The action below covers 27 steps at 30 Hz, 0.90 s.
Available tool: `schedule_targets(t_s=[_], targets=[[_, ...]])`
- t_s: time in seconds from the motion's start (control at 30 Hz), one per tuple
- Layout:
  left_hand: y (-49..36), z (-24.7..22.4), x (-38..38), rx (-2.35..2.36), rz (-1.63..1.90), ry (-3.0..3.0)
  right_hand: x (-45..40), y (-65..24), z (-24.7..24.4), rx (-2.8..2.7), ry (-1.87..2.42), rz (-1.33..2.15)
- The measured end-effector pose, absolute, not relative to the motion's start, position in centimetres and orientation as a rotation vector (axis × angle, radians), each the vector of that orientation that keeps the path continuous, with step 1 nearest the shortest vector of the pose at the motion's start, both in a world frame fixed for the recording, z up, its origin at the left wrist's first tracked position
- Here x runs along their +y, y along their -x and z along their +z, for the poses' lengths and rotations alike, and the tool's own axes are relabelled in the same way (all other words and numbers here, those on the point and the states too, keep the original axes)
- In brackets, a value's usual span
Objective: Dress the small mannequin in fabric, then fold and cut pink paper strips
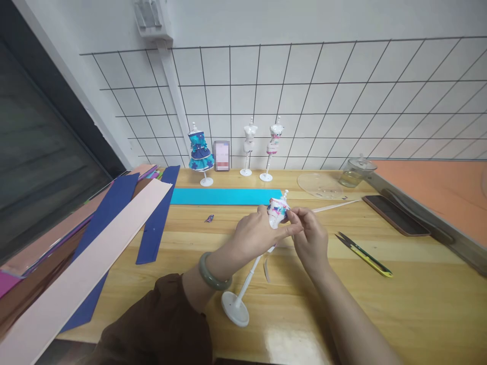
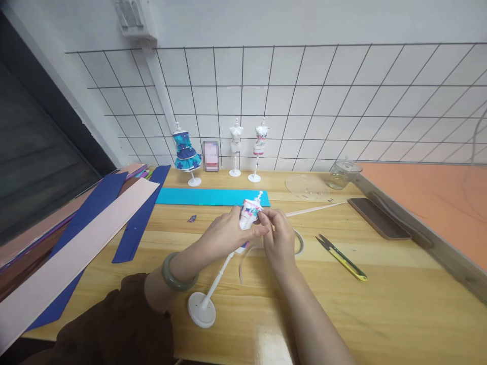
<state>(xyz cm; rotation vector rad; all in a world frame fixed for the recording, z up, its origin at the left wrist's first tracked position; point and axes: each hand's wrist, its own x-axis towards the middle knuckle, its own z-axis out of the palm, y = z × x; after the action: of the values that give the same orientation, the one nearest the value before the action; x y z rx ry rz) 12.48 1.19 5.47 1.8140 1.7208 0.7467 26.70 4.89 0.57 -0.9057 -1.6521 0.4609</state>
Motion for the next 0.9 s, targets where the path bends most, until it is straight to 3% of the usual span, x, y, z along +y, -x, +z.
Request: schedule_targets(t_s=[0.2,0.43,0.6,0.7,0.9], targets=[[-12.0,4.7,1.7,1.652,0.865,-1.758,4.8,-26.7,0.4,-1.476,0.909,0.753],[-11.8,5.3,1.6,1.695,0.837,-1.758,5.3,-26.8,0.3,-1.683,0.791,0.282],[-12.2,5.7,1.1,1.745,0.763,-1.771,5.2,-26.7,0.2,-1.655,0.85,0.241],[-12.1,5.7,1.2,1.731,0.765,-1.743,5.1,-26.7,0.1,-1.622,0.917,0.369],[-11.9,6.0,2.4,1.352,0.954,-1.6,5.2,-26.3,0.4,-1.262,0.853,1.001]])
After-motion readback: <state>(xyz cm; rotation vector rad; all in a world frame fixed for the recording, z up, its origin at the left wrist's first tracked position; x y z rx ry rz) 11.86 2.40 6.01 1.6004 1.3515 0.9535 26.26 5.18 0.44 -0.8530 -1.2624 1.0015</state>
